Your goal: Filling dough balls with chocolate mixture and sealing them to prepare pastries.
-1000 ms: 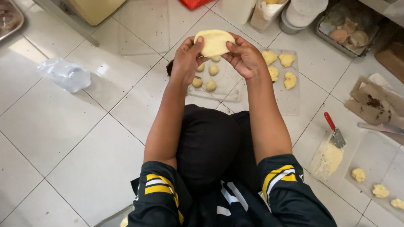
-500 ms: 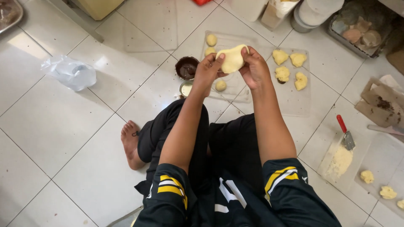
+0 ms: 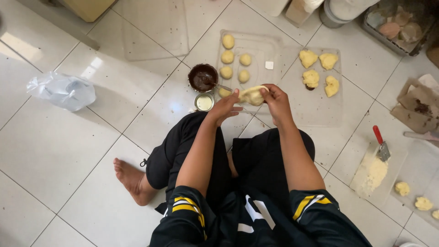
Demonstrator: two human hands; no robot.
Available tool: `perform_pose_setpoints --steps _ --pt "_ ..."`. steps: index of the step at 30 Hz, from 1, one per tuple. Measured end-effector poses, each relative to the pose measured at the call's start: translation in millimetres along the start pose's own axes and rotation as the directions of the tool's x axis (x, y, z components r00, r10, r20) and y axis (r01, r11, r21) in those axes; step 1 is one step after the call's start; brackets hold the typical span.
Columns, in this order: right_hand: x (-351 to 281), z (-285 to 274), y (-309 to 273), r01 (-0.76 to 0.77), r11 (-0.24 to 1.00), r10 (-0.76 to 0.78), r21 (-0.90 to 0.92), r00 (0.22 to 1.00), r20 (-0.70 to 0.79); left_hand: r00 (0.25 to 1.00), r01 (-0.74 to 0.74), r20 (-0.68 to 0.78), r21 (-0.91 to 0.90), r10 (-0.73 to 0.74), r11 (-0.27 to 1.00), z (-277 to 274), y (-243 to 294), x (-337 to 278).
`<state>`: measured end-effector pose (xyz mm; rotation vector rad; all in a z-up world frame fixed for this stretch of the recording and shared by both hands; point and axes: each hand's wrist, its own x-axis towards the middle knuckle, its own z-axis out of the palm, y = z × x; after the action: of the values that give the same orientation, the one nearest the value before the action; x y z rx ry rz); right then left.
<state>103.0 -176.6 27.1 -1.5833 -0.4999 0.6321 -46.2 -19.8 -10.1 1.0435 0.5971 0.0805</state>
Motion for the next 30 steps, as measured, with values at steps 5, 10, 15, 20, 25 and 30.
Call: perform_pose_setpoints --steps 5,10,15,20,25,30 --pt "-58.6 51.1 -12.1 0.511 0.630 -0.438 -0.586 0.856 0.275 0.982 0.068 0.189 -0.305 -0.010 0.950 -27.4 -82.7 57.3" --pt "-115.9 75.4 17.6 0.590 0.211 -0.309 -0.779 0.797 0.520 0.996 -0.093 -0.066 -0.603 0.067 0.792 -19.7 -81.8 60.4" --pt "-97.1 59.9 -2.0 0.546 0.593 -0.597 -0.592 0.791 0.132 0.951 -0.302 -0.149 -0.632 0.270 0.714 -17.6 -54.1 22.5" --pt "-45.8 50.0 68.1 0.036 0.983 -0.054 -0.178 0.994 -0.099 0.981 -0.173 -0.028 -0.564 0.190 0.808 -3.1 -80.0 14.8" --pt "-33.2 48.5 85.5 -0.181 0.958 0.209 0.223 0.972 -0.110 0.991 -0.123 -0.035 -0.596 0.128 0.794 -12.5 -85.2 11.9" --pt "-50.7 53.1 67.8 -0.265 0.925 0.237 0.271 0.963 0.131 0.988 -0.144 -0.048 -0.596 0.144 0.790 -14.7 -92.4 27.3"
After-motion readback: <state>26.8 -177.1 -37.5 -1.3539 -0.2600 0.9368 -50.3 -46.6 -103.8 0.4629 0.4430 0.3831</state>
